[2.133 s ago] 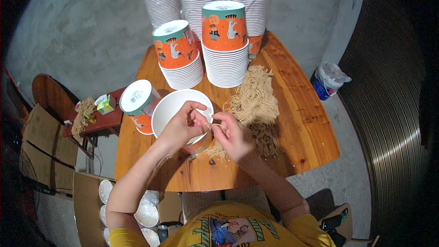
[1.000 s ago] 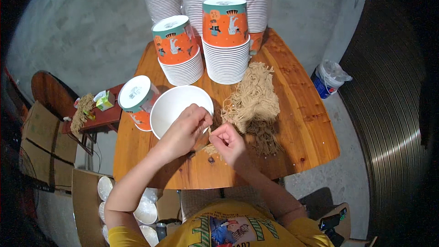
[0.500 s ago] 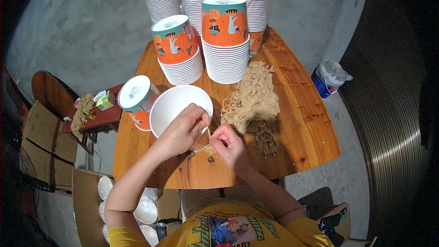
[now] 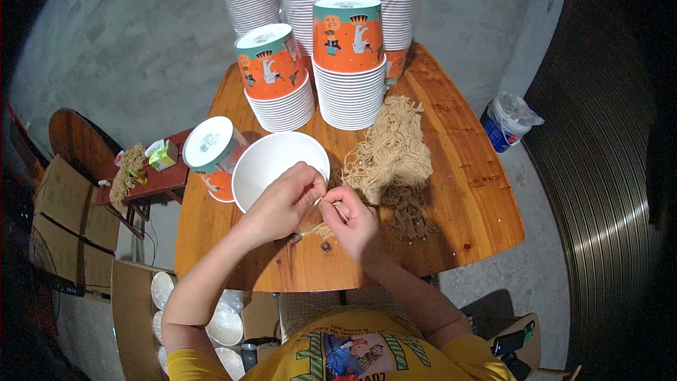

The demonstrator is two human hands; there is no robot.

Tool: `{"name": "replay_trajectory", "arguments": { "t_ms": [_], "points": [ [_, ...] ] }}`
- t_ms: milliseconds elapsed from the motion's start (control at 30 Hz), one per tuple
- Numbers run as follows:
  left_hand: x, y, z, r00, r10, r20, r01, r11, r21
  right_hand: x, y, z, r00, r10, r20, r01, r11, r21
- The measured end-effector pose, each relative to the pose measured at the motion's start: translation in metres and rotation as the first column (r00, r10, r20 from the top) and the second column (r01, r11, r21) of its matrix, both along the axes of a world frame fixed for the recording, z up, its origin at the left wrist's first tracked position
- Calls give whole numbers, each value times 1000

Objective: Unpacking stacks of paper cups from a box and filling them with a shredded food product.

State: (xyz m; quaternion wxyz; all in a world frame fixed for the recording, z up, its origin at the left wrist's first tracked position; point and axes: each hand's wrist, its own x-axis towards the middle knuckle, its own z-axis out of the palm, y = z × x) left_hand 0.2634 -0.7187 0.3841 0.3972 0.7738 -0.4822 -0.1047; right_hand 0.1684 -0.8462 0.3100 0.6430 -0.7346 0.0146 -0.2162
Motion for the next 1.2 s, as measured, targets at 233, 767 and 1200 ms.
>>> {"name": "replay_trajectory", "arguments": {
  "t_ms": [233,767,1200],
  "points": [
    [-2,1,5,932,25,360,-45,998,47,-1,16,-10,999,35,-12,-30,962,273],
    [-84,25,-43,844,536,-2,-453,711,-538,-58,29,5,951,202,-236,-149,963,226],
    [-94,30,-70,683,502,-530,-729,514,-452,-55,21,-5,987,145,-71,-154,979,-136]
  ]
}}
